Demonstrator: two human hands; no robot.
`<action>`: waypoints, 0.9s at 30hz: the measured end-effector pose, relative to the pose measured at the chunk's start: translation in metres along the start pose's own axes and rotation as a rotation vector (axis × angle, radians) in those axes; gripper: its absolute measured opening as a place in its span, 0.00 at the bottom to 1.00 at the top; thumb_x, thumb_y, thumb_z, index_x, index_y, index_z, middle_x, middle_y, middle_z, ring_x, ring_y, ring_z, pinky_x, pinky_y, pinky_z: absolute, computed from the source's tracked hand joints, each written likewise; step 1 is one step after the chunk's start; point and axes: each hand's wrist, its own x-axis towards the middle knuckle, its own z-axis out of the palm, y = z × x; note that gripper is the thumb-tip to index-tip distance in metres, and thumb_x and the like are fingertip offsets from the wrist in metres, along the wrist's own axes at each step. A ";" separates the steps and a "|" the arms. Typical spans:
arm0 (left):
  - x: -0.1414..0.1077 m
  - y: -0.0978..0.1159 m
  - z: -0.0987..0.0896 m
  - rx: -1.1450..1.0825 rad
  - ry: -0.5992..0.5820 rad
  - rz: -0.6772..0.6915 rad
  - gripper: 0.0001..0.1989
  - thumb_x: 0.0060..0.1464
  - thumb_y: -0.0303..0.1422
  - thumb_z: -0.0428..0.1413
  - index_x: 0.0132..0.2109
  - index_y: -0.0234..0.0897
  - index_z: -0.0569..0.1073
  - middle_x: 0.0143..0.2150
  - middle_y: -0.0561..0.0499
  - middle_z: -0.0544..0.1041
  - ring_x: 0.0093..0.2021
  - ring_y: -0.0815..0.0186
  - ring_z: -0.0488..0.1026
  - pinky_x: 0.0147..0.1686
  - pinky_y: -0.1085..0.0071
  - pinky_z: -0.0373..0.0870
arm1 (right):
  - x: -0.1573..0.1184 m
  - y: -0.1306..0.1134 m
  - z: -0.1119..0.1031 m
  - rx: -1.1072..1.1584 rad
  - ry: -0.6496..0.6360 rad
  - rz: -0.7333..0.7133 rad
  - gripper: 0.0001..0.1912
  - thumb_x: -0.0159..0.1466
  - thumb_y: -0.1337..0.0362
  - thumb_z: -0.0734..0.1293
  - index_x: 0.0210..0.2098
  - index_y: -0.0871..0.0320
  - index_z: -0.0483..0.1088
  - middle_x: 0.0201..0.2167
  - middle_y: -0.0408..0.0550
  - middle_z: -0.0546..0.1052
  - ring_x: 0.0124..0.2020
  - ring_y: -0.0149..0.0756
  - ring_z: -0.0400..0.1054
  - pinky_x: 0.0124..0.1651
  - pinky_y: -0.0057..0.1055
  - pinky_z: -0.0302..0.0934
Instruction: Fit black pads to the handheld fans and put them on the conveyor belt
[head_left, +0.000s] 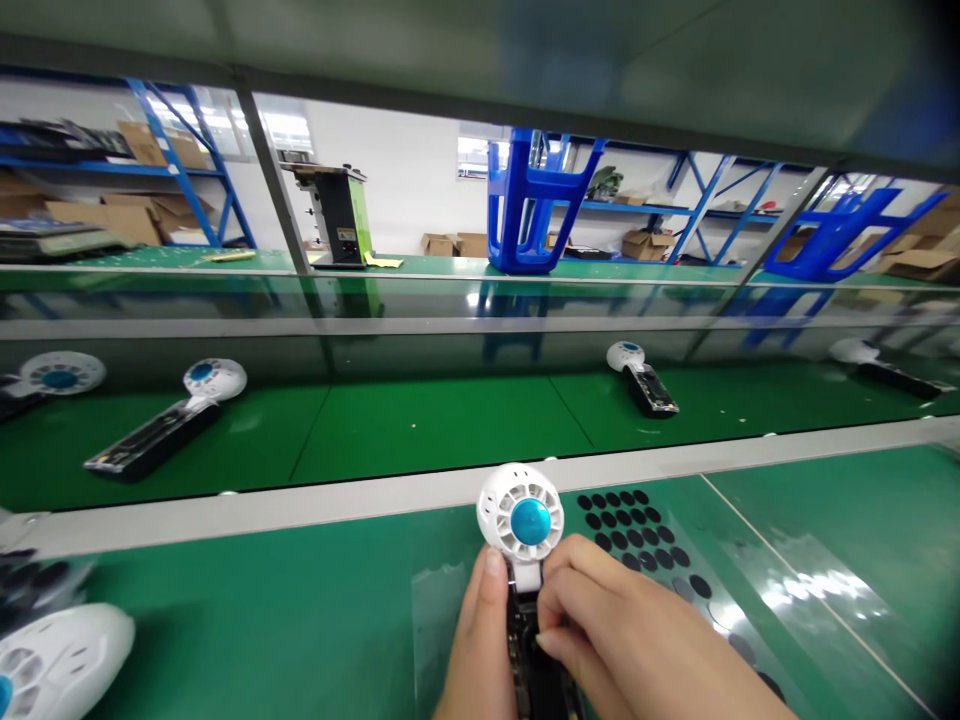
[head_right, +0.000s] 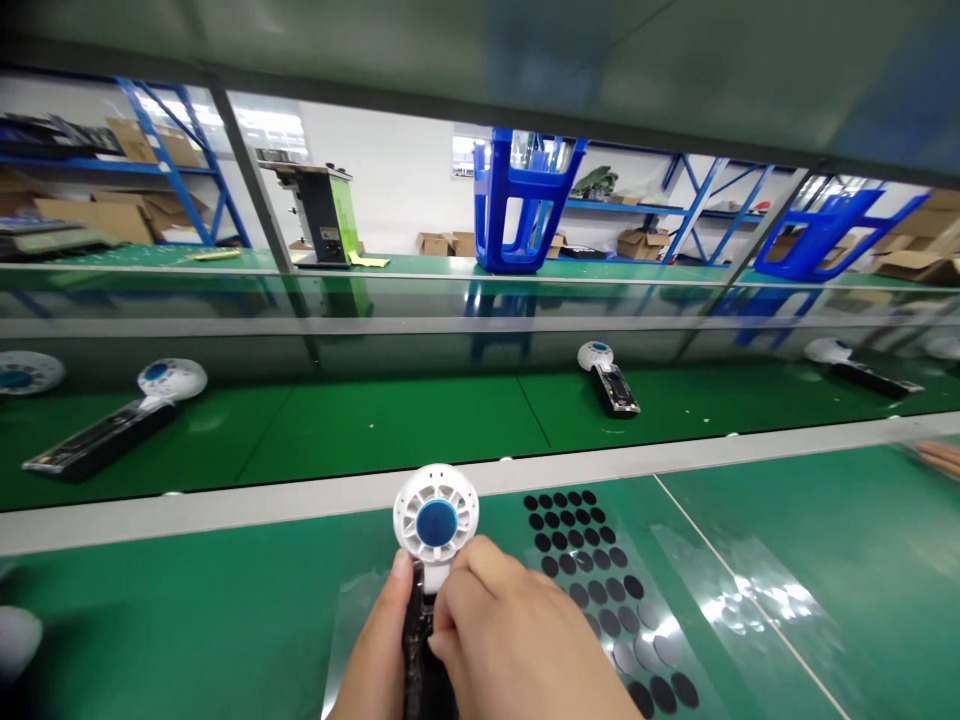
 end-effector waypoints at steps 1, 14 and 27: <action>0.000 0.000 0.000 0.002 -0.003 -0.001 0.27 0.47 0.53 0.48 0.45 0.37 0.71 0.46 0.48 0.74 0.50 0.55 0.65 0.50 0.65 0.59 | 0.000 0.000 0.001 -0.007 -0.009 0.000 0.10 0.54 0.77 0.61 0.24 0.55 0.65 0.29 0.40 0.69 0.25 0.30 0.66 0.26 0.24 0.61; 0.001 -0.001 -0.001 0.055 0.011 -0.005 0.27 0.47 0.53 0.48 0.45 0.37 0.71 0.45 0.48 0.74 0.51 0.54 0.64 0.52 0.63 0.56 | 0.003 -0.002 -0.003 -0.055 -0.040 -0.033 0.10 0.53 0.78 0.62 0.25 0.56 0.65 0.29 0.40 0.70 0.27 0.30 0.68 0.26 0.25 0.61; 0.002 -0.002 -0.001 0.065 0.044 0.001 0.28 0.47 0.53 0.49 0.45 0.36 0.72 0.46 0.47 0.74 0.51 0.54 0.64 0.51 0.64 0.57 | 0.005 0.001 0.004 -0.087 0.023 -0.050 0.10 0.53 0.77 0.60 0.24 0.56 0.65 0.28 0.41 0.70 0.26 0.32 0.67 0.26 0.26 0.61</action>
